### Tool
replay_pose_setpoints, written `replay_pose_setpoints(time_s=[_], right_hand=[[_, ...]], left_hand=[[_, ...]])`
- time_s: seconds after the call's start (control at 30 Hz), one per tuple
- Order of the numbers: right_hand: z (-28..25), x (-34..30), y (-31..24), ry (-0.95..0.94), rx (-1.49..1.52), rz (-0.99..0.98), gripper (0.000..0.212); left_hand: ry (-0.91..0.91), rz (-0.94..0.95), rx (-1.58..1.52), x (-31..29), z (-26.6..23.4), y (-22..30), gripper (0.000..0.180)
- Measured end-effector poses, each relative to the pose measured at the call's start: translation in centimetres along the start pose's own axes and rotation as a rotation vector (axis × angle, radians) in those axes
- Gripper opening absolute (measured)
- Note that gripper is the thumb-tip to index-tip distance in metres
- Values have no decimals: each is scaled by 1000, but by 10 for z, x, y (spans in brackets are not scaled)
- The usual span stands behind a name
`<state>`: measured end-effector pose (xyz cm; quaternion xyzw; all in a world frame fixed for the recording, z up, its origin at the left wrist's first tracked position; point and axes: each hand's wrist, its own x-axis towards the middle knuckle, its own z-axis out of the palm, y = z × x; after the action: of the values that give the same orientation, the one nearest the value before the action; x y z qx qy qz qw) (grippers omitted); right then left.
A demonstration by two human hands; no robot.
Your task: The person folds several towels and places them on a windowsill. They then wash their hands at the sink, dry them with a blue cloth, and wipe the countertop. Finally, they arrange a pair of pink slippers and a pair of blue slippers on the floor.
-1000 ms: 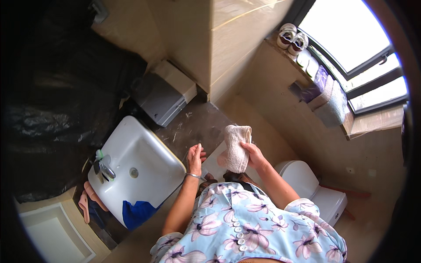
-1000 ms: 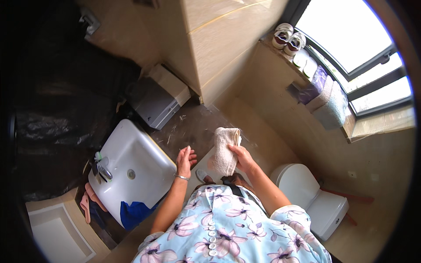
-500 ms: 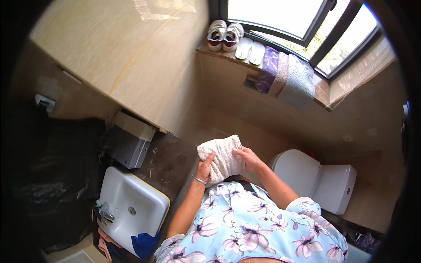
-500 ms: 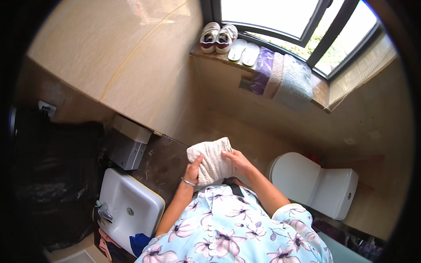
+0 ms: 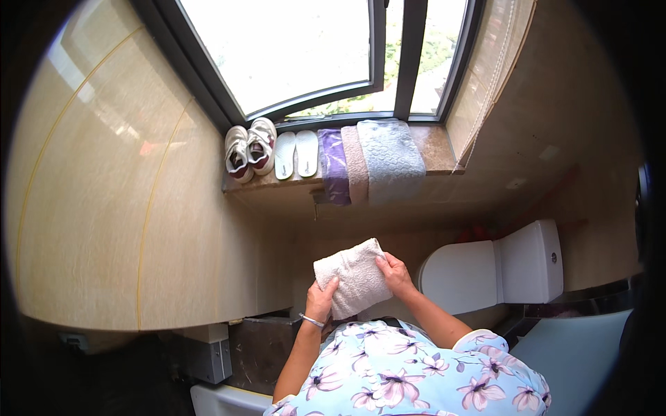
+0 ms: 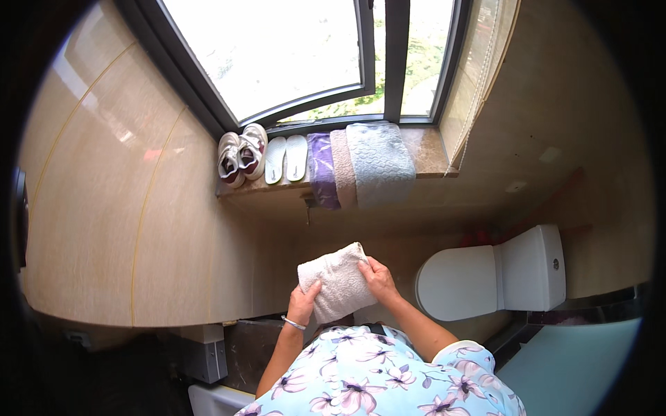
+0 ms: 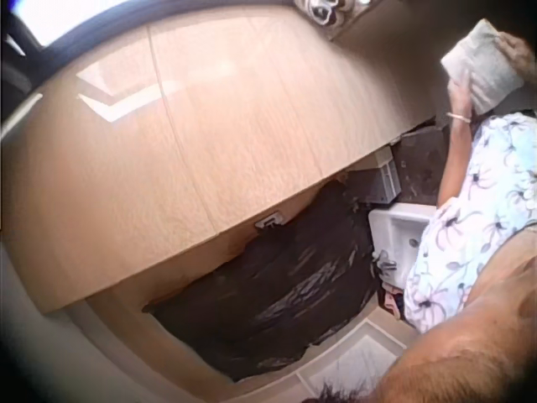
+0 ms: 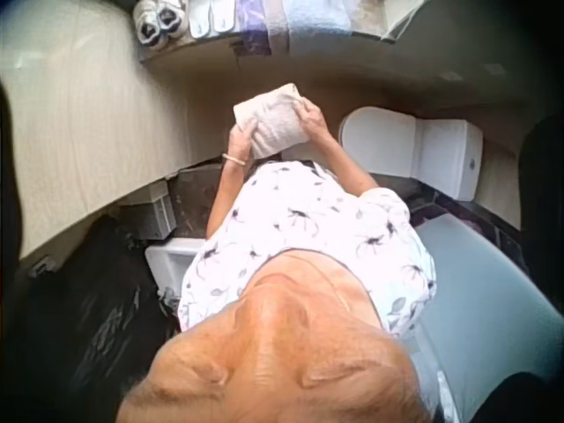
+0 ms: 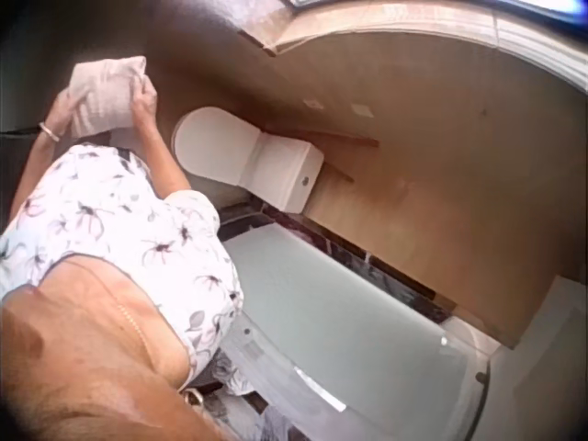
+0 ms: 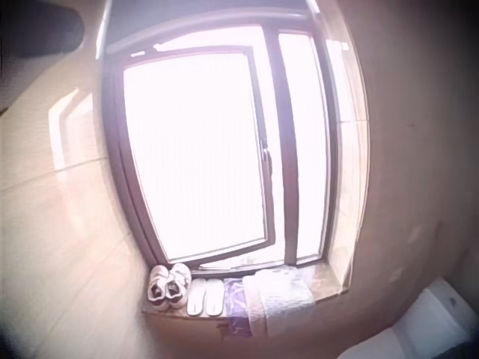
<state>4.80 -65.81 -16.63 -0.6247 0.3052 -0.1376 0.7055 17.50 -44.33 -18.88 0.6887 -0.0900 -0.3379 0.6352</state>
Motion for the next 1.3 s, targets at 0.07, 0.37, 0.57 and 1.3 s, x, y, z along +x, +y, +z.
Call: replay_pose_setpoints(time_s=[0.07,0.37,0.57,1.3], right_hand=[[-9,15,-8,58,-15,-44,32],[-39,80,-55,501,-113,-276,35],[-68,113,-76,645,-317,-332,34],[-229,323,-104,587,-817,-293,45]], left_hand=[[-36,39,40,33,4,10,39],[-334,200,77,147,57,89,40],[-445,197,73,185,90,122,42],[-178,360,326,356,233,148,63]])
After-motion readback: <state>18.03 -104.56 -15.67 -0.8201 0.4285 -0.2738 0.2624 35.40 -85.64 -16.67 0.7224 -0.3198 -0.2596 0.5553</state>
